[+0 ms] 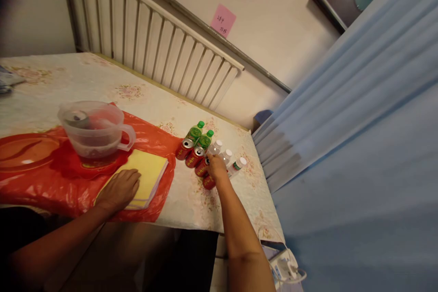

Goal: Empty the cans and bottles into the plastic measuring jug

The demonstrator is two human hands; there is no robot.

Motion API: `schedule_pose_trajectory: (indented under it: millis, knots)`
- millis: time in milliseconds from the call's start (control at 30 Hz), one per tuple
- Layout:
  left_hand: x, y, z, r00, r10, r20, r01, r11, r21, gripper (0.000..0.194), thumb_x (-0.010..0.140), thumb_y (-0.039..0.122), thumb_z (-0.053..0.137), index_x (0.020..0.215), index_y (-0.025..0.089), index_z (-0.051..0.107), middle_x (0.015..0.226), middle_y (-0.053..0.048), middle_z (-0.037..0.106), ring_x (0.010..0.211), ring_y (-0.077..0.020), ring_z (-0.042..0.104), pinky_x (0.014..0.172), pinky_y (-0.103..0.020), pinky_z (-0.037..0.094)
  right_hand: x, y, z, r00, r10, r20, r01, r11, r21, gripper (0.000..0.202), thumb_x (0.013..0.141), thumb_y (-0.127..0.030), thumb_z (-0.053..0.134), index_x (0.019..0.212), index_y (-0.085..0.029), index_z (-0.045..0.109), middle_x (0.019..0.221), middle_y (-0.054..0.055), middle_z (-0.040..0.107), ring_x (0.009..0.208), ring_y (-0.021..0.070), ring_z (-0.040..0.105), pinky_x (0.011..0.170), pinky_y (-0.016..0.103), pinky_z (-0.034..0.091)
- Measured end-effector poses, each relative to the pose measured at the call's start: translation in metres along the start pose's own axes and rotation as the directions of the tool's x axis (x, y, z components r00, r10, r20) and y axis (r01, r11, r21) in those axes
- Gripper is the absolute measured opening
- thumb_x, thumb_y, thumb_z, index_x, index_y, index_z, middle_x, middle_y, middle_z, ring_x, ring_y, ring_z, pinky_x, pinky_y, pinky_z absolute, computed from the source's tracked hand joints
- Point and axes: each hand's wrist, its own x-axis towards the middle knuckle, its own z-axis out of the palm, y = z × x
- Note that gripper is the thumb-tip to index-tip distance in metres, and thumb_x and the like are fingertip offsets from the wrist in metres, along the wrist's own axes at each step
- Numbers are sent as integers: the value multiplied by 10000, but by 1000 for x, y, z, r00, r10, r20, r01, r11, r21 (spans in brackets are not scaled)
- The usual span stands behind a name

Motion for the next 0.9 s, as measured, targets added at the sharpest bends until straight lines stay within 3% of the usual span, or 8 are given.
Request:
schedule_pose_trajectory:
  millis: [900]
  knots:
    - [-1, 1, 0, 1000, -3, -8, 3, 1000, 12, 246, 911, 210, 455, 982, 169, 687, 1099, -162, 690, 1013, -321, 607, 885, -465, 463, 1, -7, 9, 996, 75, -45, -77, 996, -35, 434, 854, -154, 580, 1282, -219, 605, 1153, 125, 672, 1016, 245, 627, 806, 301, 429]
